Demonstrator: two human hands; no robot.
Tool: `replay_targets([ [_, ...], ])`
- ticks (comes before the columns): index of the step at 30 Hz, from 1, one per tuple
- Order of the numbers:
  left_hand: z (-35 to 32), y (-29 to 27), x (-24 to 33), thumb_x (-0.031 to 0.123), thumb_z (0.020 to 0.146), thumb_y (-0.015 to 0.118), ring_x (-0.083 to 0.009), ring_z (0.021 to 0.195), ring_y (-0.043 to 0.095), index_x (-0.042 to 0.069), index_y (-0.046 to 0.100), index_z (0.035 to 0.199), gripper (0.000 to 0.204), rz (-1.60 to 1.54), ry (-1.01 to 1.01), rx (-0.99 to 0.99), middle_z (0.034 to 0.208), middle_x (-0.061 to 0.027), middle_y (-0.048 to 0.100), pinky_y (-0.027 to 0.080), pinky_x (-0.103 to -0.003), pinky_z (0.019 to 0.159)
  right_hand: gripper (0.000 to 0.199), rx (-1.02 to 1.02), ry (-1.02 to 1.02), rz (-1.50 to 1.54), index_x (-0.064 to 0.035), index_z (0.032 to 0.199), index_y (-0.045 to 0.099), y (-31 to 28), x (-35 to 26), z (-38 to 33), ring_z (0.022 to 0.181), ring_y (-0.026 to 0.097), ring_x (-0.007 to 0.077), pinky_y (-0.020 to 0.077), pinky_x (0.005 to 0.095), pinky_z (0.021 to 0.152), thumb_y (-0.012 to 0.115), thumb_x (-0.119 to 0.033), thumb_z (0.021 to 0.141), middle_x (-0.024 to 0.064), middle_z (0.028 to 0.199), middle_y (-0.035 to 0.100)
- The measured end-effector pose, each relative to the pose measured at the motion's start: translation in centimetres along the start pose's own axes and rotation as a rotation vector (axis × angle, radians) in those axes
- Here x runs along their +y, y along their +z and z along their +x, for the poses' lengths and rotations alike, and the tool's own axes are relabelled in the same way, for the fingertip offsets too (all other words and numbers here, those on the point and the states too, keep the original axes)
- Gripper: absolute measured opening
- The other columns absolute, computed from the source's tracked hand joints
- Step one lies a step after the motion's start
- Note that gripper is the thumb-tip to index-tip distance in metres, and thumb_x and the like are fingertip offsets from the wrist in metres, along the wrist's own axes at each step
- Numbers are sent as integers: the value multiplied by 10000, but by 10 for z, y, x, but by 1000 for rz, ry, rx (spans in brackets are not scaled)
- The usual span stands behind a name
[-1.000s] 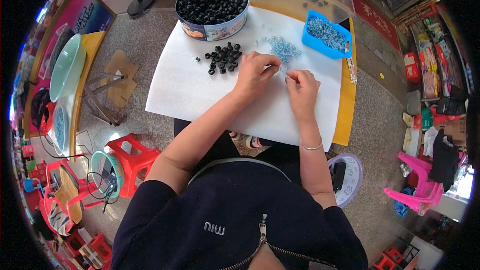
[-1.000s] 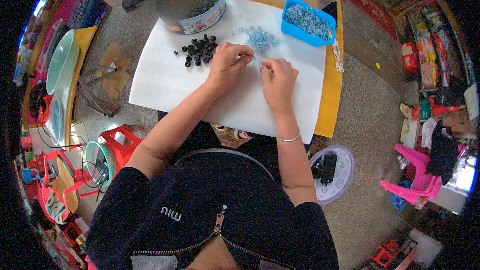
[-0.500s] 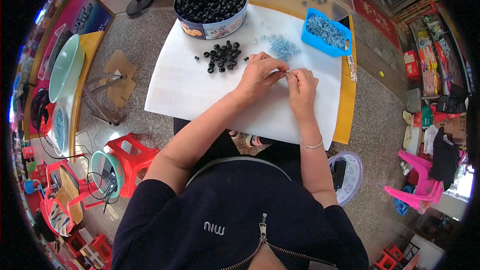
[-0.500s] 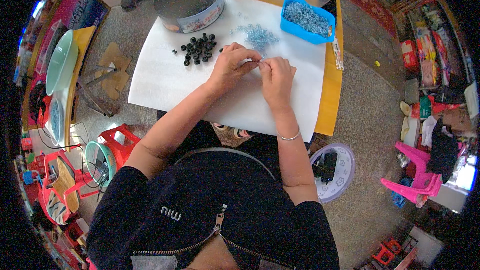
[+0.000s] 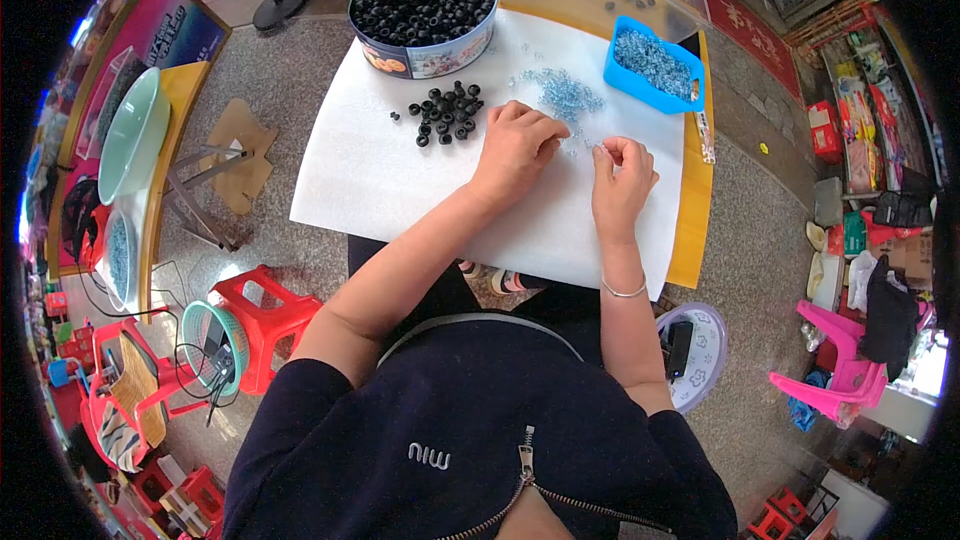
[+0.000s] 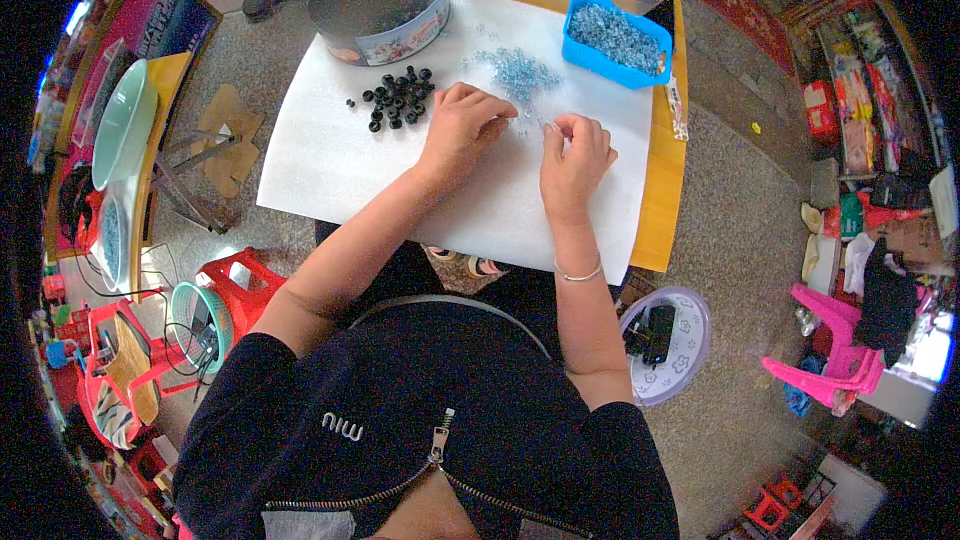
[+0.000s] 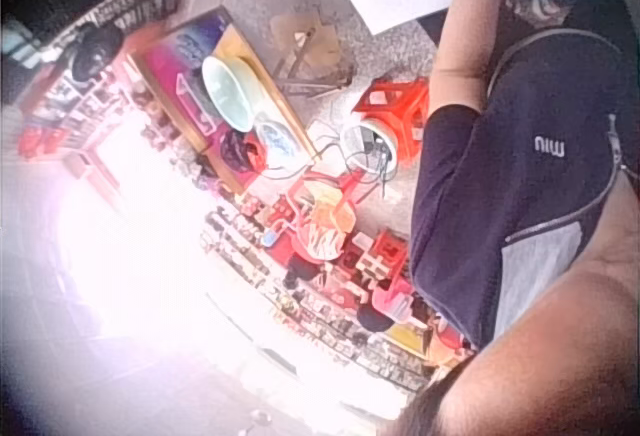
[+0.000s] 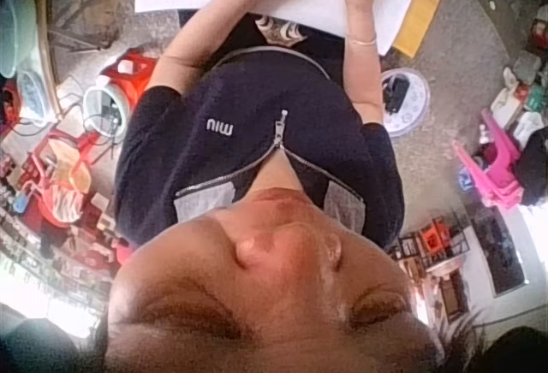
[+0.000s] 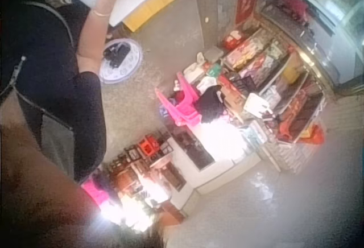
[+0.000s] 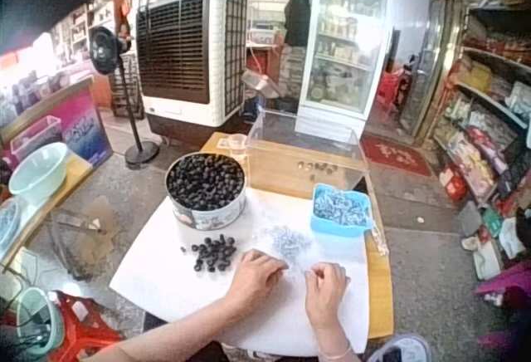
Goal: Sorting and assembling small black and blue plastic components on a white surface.
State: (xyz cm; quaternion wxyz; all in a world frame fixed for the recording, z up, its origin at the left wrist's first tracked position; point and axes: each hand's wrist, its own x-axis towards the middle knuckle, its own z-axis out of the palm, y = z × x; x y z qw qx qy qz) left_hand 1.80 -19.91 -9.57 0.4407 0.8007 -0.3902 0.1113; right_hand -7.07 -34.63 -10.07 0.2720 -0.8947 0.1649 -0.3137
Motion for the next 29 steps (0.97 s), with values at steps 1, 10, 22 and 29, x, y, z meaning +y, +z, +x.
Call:
replay_targets([
  [1,0,1,0,87,765,672,-235,933,551,148,684,911,158,37,2,-3,902,-12,674,349,-390,890,161,0,22,-107,-110,945,595,0,1,-1,886,529,225,329,394,815,647,-140,795,38,887,584],
  [10,-2,1,4,109,752,676,-254,983,531,161,691,910,167,122,14,-9,977,-14,657,334,-411,909,255,-27,-152,-250,-148,1032,652,-1,-17,1,996,469,255,318,414,840,626,-86,786,50,1034,554],
  [22,0,0,5,177,787,672,-265,1006,526,150,692,935,152,80,-23,-2,987,-31,656,316,-419,931,159,-13,-45,85,-136,921,701,6,-14,11,932,505,204,354,349,857,671,-85,773,24,910,614],
  [29,4,-9,6,212,840,649,-237,1023,532,117,675,1035,219,-96,-61,-122,1020,-48,671,315,-414,934,122,-131,73,514,-89,900,697,-2,-17,11,940,511,181,416,276,859,693,-70,780,28,944,632],
])
